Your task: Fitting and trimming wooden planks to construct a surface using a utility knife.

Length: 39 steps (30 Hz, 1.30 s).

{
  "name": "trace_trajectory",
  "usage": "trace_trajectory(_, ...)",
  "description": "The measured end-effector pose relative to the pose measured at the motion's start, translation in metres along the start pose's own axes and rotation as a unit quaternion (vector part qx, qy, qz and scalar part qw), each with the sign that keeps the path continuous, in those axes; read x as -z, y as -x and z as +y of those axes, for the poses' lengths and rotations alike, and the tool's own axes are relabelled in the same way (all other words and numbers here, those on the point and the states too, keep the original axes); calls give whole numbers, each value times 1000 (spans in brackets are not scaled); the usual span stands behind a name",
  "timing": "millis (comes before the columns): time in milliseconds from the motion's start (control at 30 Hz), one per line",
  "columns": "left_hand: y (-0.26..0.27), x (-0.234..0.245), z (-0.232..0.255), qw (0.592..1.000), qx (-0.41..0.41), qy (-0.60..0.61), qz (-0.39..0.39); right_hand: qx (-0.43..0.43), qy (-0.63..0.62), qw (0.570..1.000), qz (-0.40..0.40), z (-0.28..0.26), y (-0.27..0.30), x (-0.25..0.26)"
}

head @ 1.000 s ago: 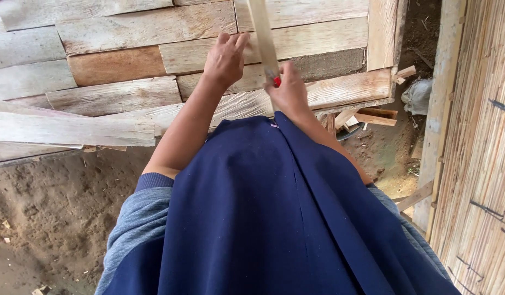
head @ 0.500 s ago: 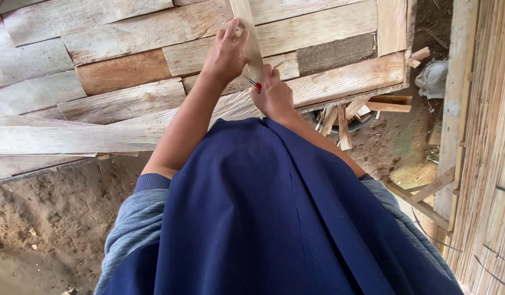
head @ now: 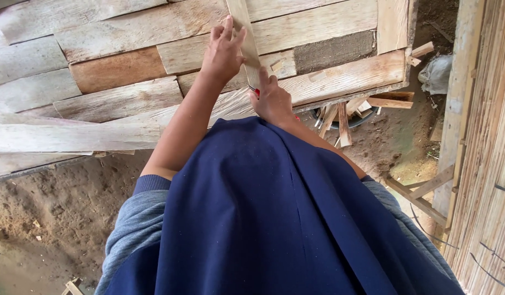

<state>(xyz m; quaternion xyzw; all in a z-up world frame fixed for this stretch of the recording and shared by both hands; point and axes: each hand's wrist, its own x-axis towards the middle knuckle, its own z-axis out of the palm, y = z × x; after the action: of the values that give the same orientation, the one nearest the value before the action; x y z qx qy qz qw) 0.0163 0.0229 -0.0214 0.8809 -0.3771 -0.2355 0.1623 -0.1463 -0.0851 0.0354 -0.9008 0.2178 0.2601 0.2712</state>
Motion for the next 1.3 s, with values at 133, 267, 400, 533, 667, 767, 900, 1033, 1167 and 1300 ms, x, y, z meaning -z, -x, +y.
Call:
trace_trajectory(133, 2, 19, 16, 997, 49, 26, -52, 12, 0, 1000, 13, 7, 0, -4)
trace_trajectory(267, 2, 20, 19, 998, 42, 8, -53, 24, -4, 1000, 17, 7, 0, -4)
trace_trajectory(400, 0, 16, 18, 998, 46, -5, -52, 40, -10, 999, 20, 7, 1, 0)
trace_trajectory(533, -1, 21, 24, 995, 64, -10, -73, 41, -7, 999, 32, 13, -2, -6)
trace_trajectory(667, 0, 22, 26, 996, 56, -14, -62, 48, 5, 998, 38, 14, -2, -6)
trace_trajectory(767, 0, 22, 27, 995, 64, -15, -68, 45, 9, 999, 28, 12, -2, -4)
trace_trajectory(900, -2, 20, 27, 995, 60, -33, -73, 43, 17, 999, 25, 13, -4, -5)
trace_trajectory(1033, -1, 21, 29, 993, 70, -33, -85, 41, 11, 999, 18, 9, -2, 0)
trace_trajectory(1167, -3, 17, 30, 995, 57, -37, -69, 47, -16, 998, 35, 11, -1, -1)
trace_trajectory(1300, -4, 12, 24, 997, 46, -32, -54, 53, -32, 997, 45, 8, 1, 1)
